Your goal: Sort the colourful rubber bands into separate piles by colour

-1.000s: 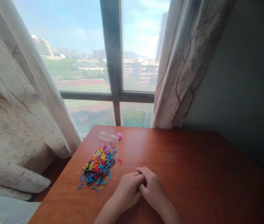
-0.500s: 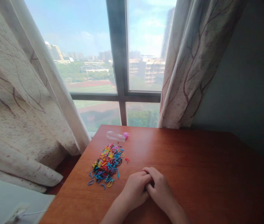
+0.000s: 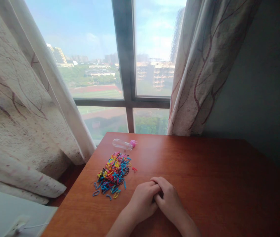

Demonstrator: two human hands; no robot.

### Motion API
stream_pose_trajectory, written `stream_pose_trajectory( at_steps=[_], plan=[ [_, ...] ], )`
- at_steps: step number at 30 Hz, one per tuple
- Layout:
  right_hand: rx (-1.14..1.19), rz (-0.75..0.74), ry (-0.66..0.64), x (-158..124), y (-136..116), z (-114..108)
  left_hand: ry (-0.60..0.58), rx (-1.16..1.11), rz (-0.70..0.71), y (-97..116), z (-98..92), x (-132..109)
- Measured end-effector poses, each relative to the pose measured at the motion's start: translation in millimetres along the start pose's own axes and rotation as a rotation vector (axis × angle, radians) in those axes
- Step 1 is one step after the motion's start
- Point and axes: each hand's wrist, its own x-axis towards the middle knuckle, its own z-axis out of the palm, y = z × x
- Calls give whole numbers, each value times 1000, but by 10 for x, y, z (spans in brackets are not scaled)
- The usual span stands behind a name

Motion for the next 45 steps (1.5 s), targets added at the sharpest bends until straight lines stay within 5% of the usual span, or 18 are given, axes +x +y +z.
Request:
stream_pose_trajectory(
  at_steps=[45],
  plan=[
    [-4, 12, 1, 0, -26, -3, 1, -30, -3, -18, 14, 6]
  ],
)
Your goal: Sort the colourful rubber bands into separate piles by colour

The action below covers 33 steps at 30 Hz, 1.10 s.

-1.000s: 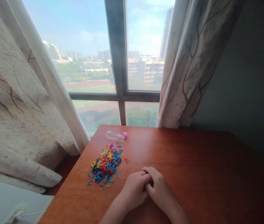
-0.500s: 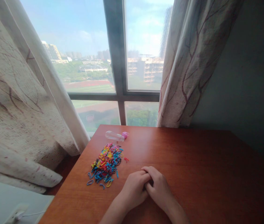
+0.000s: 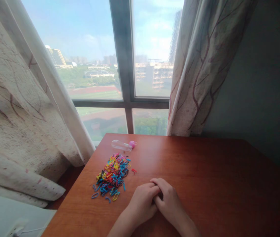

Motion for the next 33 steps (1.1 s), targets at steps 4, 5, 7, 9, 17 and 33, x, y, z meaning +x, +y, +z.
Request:
stream_pose_trajectory(
  at_steps=[4, 5, 7, 9, 17, 33],
  plan=[
    [15, -10, 11, -1, 17, 12, 0, -2, -6, 12, -3, 0],
    [19, -11, 12, 0, 18, 12, 1, -1, -8, 16, -4, 1],
    [21, -12, 11, 2, 17, 9, 4, 2, -11, 24, -6, 2],
    [17, -11, 5, 4, 15, 2, 4, 2, -11, 29, -7, 3],
    [1, 3, -7, 3, -15, -4, 19, -5, -11, 25, 5, 19],
    [4, -4, 12, 5, -3, 5, 14, -25, -13, 2, 16, 3]
  ],
)
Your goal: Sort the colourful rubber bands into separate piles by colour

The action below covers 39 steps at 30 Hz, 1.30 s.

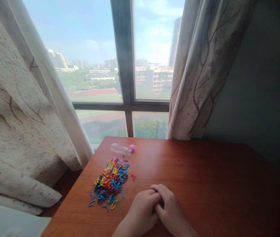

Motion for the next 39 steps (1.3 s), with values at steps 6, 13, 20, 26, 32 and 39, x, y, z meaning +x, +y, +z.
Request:
stream_pose_trajectory(
  at_steps=[6, 13, 20, 26, 32, 39],
  plan=[
    [10, 10, -13, -2, -7, -4, 2, -1, 0, -14, 29, -6],
    [-2, 19, -22, 2, -4, -8, 1, -15, -2, -32, 32, -2],
    [22, 11, -19, 1, 13, 3, 0, -17, -2, -32, 34, -3],
    [2, 12, -29, 3, 11, -1, 6, -22, -8, -61, 55, -8],
    [2, 18, -35, 0, -12, -11, 9, -24, -11, -53, 52, -3],
    [14, 17, -41, 1, -6, -7, 16, -34, 4, -31, 30, 0]
  ],
)
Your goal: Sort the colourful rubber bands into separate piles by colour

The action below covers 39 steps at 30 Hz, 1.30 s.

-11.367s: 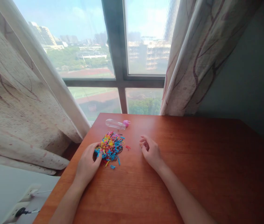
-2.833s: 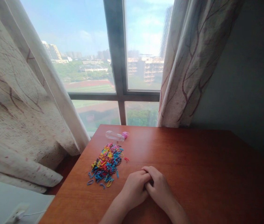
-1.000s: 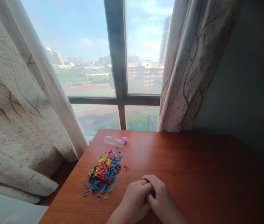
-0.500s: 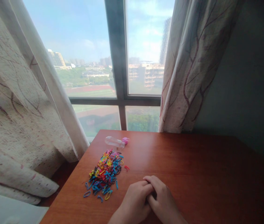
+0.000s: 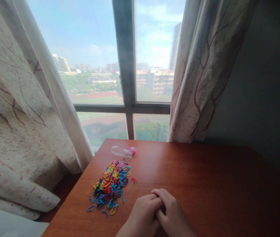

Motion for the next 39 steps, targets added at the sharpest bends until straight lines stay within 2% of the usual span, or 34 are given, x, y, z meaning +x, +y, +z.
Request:
stream_pose_trajectory(
  at_steps=[15, 25, 39],
  plan=[
    [-44, 10, -32, 11, 0, -9, 27, 33, 13, -26, 34, 10],
    [-24, -10, 16, 2, 36, 15, 51, 27, 25, -10, 33, 15],
    [-42, -6, -13, 14, 28, 10, 26, 34, 16, -46, 48, 21]
  ],
)
